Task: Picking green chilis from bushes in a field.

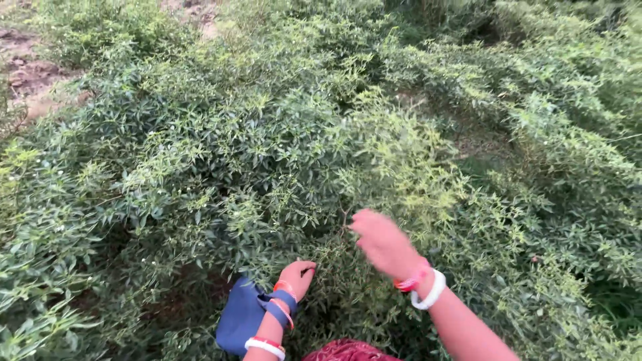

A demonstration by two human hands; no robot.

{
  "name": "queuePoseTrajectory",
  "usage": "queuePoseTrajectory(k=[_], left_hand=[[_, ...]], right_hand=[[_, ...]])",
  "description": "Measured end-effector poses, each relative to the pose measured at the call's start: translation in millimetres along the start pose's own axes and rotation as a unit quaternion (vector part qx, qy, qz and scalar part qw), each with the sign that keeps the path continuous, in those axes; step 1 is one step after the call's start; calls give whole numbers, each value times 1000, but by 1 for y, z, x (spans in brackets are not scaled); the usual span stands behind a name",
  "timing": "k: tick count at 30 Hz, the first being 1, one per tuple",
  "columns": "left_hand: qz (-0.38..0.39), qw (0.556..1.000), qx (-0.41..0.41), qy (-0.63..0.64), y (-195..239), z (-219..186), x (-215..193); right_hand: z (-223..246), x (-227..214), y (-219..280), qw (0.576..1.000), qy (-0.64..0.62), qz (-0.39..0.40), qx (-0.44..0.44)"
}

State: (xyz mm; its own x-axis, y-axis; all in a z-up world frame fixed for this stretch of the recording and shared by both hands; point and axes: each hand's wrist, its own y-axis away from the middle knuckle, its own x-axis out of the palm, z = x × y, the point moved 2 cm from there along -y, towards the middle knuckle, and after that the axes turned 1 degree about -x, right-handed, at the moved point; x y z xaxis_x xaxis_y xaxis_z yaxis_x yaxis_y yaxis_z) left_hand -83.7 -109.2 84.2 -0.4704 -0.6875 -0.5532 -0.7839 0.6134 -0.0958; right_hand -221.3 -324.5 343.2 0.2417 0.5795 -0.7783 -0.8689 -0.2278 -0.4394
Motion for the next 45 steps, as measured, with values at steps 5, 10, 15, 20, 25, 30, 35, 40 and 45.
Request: queuePoseTrajectory(k=[5, 10, 15, 20, 25, 30, 35, 40, 45], left_hand=[[-7, 999, -5, 34, -1, 14, 11], [12, 999, -31, 14, 4, -15, -15], [30, 994, -109, 1, -2, -54, -32], [-83, 986, -36, 140, -15, -63, -29], [-112, 908, -158, 371, -9, -152, -79], [-86, 922, -65, 371, 6, -119, -54], [47, 966, -142, 210, 44, -150, -42], [70, 974, -85, 198, 53, -131, -29], [100, 977, -50, 181, 46, -117, -43]], right_hand=[[-22, -98, 46, 828, 213, -497, 149], [-128, -127, 53, 850, -51, -423, 310], [-109, -108, 6, 923, 19, 32, 382], [-21, -40, -28, 902, -300, -65, 303], [-2, 65, -6, 973, -131, -28, 186], [35, 87, 36, 992, -50, -10, 111], [21, 86, 74, 995, -81, -22, 48], [27, 56, 71, 987, -125, 9, 96], [34, 31, 70, 980, -127, 9, 151]])
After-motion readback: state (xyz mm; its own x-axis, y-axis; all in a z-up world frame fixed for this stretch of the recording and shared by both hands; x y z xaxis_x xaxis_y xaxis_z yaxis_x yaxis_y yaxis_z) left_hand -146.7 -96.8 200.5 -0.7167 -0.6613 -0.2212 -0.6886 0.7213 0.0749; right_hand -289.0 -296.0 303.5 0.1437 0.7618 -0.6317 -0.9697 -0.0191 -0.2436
